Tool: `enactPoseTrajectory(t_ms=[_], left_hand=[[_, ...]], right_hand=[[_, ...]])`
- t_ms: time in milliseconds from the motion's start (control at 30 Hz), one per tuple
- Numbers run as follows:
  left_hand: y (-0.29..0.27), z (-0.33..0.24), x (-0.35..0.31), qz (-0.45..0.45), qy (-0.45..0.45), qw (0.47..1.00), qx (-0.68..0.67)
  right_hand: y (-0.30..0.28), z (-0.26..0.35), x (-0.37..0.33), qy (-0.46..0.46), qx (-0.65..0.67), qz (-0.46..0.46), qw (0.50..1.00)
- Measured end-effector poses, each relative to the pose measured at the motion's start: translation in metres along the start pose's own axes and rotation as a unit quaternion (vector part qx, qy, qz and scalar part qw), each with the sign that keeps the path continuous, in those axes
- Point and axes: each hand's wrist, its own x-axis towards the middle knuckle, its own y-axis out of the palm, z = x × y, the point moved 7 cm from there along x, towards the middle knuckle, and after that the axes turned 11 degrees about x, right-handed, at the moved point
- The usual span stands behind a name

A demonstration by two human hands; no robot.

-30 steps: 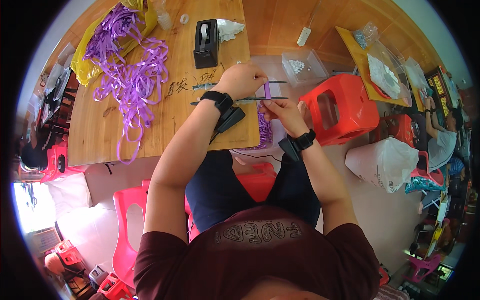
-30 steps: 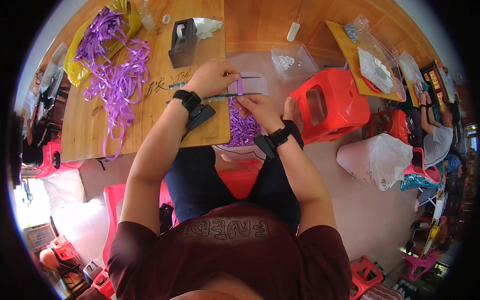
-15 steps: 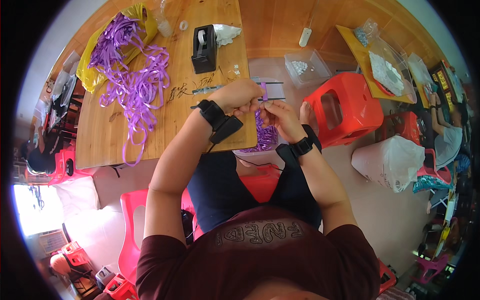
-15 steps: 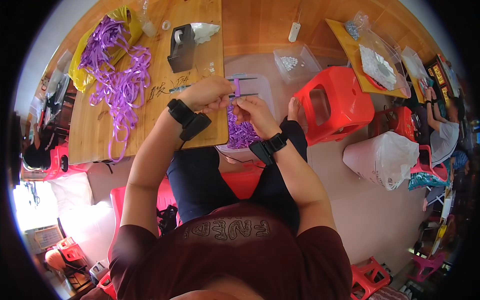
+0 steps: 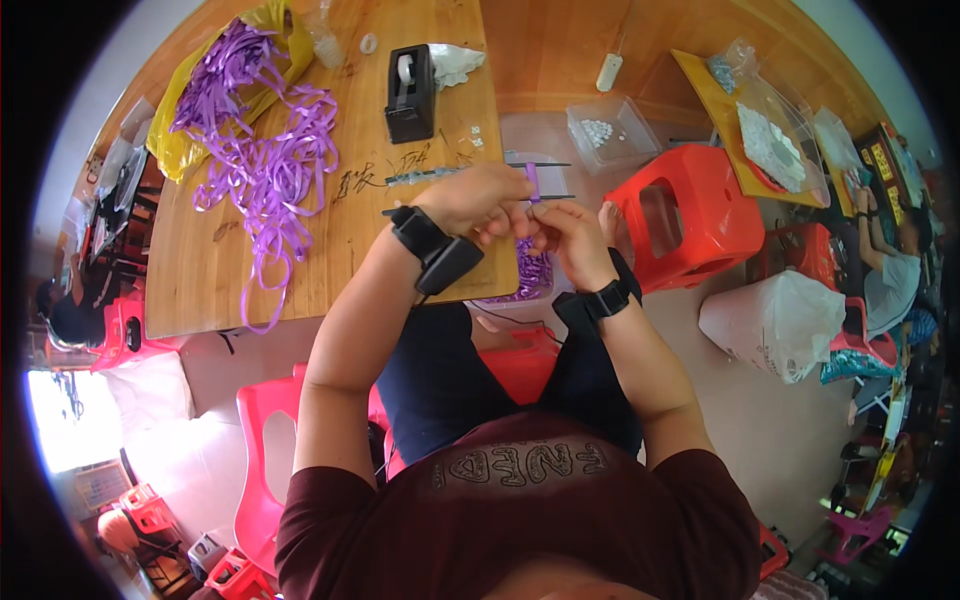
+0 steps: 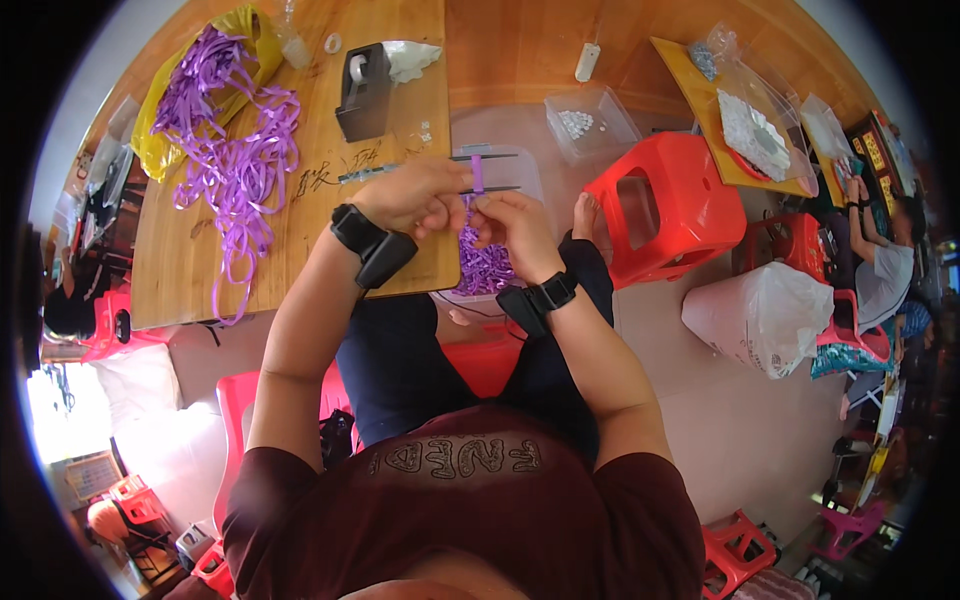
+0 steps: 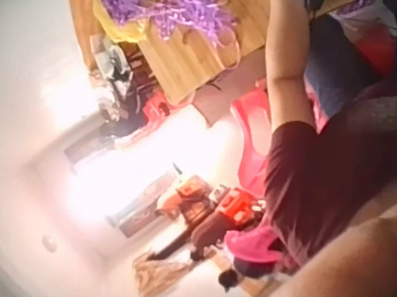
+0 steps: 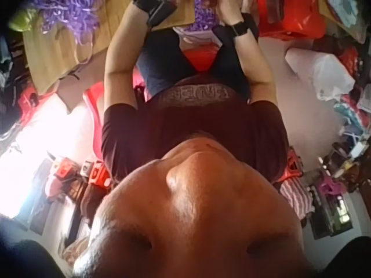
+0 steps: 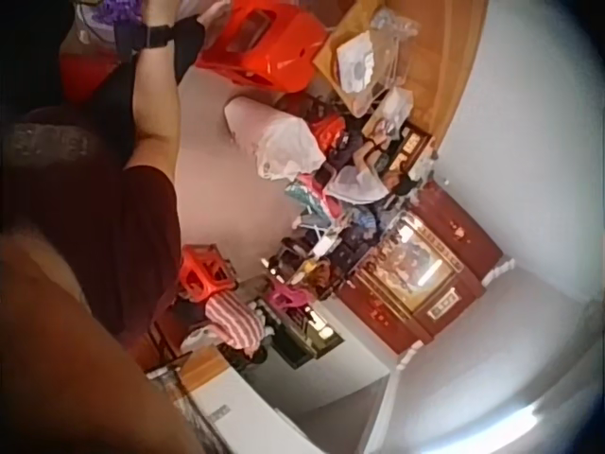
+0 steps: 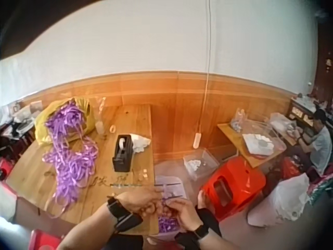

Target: Sorting, measuring, and placing purple plastic ribbons into a clear bin at a workshop table.

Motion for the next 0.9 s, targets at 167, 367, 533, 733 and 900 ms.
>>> enactPoseTrajectory(t_ms=[167, 367, 533, 733, 900], left_hand=[[0.009, 0.017, 0.019, 0.003, 0.046, 0.998, -0.049], [0.010, 0.022, 0.020, -0.021, 0.049, 0.998, -0.033], [0.009, 0.011, 0.011, -0.039, 0.093, 0.993, -0.055], [0.008, 0.027, 0.023, 0.010, 0.066, 0.996, -0.059], [0.009, 0.014, 0.014, 0.015, 0.067, 0.998, -0.004]], right_hand=[[-0.011, 0.016, -0.009, -0.008, -0.043, -0.007, 0.999], [0.048, 0.088, 0.008, -0.080, -0.164, 0.013, 0.983], [0.105, 0.088, 0.091, -0.017, -0.225, 0.073, 0.972], [0.158, 0.069, 0.169, 0.014, -0.259, 0.059, 0.964], [0.162, 0.068, 0.183, 0.081, -0.314, 0.019, 0.946]])
